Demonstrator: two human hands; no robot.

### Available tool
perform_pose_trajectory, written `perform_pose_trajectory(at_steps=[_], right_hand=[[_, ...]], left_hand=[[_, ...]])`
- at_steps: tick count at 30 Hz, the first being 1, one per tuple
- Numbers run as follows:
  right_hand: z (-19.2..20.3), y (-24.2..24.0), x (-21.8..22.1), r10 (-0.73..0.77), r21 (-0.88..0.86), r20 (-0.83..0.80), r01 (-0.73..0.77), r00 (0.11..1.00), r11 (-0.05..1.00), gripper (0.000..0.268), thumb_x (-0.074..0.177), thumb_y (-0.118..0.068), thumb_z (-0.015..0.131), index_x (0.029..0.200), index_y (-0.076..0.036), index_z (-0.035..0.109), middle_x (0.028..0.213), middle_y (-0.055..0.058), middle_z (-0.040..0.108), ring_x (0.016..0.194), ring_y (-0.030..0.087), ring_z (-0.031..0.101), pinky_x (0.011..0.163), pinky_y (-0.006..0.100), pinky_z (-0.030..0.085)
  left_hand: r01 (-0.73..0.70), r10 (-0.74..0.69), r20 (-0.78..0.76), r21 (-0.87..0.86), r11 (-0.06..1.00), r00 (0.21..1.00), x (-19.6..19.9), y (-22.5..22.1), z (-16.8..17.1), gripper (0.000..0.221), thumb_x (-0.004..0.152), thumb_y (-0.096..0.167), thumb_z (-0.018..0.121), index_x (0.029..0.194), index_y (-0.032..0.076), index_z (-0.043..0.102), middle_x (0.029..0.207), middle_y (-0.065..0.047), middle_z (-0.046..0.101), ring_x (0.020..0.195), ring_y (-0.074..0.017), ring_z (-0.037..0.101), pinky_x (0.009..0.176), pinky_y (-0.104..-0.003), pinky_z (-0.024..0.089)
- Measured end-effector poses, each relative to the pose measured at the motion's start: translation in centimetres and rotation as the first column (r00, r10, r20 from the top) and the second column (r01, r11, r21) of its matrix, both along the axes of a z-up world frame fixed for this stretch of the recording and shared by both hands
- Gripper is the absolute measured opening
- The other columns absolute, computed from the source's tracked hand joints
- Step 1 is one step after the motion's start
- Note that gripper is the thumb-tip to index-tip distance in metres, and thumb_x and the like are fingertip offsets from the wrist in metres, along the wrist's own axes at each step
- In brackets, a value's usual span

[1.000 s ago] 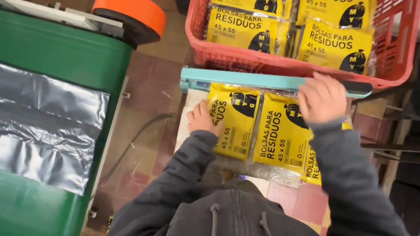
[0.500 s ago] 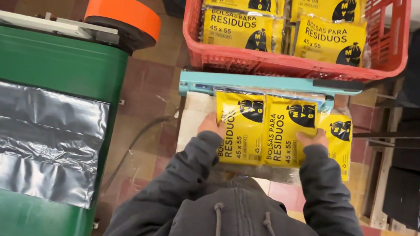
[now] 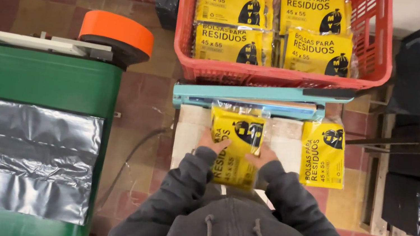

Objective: Folding plastic garbage bags and placing them into individual retail packages.

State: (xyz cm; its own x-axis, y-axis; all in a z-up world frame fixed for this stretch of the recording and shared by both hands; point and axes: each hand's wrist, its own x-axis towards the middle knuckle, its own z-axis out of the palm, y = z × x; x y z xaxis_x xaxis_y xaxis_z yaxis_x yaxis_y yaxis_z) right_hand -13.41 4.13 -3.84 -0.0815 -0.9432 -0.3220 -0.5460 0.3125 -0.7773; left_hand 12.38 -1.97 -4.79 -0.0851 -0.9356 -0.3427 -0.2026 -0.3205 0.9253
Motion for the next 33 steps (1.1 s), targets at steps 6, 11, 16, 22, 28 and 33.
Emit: perform_pose_trajectory(at_steps=[6,11,16,22,28,33], right_hand=[[22.7,-6.0,2.0,0.175,-0.411,-0.549,-0.446,0.817,0.795,0.103,0.061,-0.046,0.088,0.14,0.002,0.044,0.122,0.03,0.063,0.112,0.046,0.059,0.095,0.052,0.048],[25.7,-10.8,-1.6,0.508,-0.397,-0.323,-0.602,0.798,0.693,0.096,0.062,-0.046,0.087,0.14,-0.004,0.051,0.116,0.023,0.07,0.108,0.041,0.066,0.091,0.045,0.054],[30.9,-19.4,-5.4,0.417,-0.598,0.02,-0.323,0.909,0.733,0.055,0.086,-0.011,0.082,0.135,-0.001,0.059,0.116,0.011,0.074,0.104,0.021,0.07,0.095,0.036,0.055],[16.6,-41.4,-20.6,0.257,-0.495,0.538,0.054,0.802,0.867,0.049,0.093,0.003,0.073,0.14,-0.003,0.059,0.13,0.002,0.07,0.117,0.015,0.067,0.103,0.031,0.054],[8.2,-48.0,-25.9,0.33,-0.567,-0.181,-0.372,0.927,0.735,0.071,0.093,-0.017,0.082,0.15,0.002,0.045,0.143,0.019,0.056,0.128,0.028,0.052,0.107,0.042,0.042],[11.4,-44.7,-8.2,0.574,-0.6,-0.029,-0.474,0.819,0.645,0.022,0.105,-0.002,0.07,0.12,0.003,0.055,0.114,0.016,0.064,0.098,0.023,0.063,0.084,0.033,0.051]], left_hand=[[0.088,-0.018,0.235,-0.29,0.953,0.972,0.1,2.9,9.9,0.055,0.078,0.026,0.086,0.122,0.004,0.06,0.099,-0.018,0.073,0.09,-0.0391,0.072,0.076,-0.045,0.058],[0.285,-0.082,0.308,-0.7,0.655,0.948,-0.9,-0.3,24.3,0.052,0.076,0.018,0.085,0.121,0.009,0.062,0.111,-0.016,0.07,0.103,-0.0394,0.069,0.089,-0.044,0.056],[0.171,0.316,0.326,-0.885,0.433,0.891,-2.0,-3.3,35.8,0.068,0.076,0.018,0.085,0.133,-0.002,0.053,0.124,-0.021,0.062,0.118,-0.0425,0.058,0.102,-0.048,0.046],[-0.188,0.436,0.294,-0.605,0.774,0.85,4.3,4.1,20.7,0.046,0.082,0.009,0.079,0.125,0.006,0.062,0.117,-0.013,0.067,0.109,-0.0309,0.068,0.095,-0.038,0.055],[-0.29,0.481,0.736,-0.385,0.876,0.477,10.6,15.9,13.8,0.047,0.082,0.027,0.08,0.124,0.013,0.064,0.114,-0.006,0.068,0.11,-0.0311,0.064,0.089,-0.043,0.056],[-0.365,0.363,0.932,-0.332,0.87,0.017,16.2,20.2,16.3,0.076,0.069,0.04,0.083,0.137,0.016,0.057,0.139,-0.005,0.056,0.135,-0.0297,0.047,0.099,-0.051,0.047]])
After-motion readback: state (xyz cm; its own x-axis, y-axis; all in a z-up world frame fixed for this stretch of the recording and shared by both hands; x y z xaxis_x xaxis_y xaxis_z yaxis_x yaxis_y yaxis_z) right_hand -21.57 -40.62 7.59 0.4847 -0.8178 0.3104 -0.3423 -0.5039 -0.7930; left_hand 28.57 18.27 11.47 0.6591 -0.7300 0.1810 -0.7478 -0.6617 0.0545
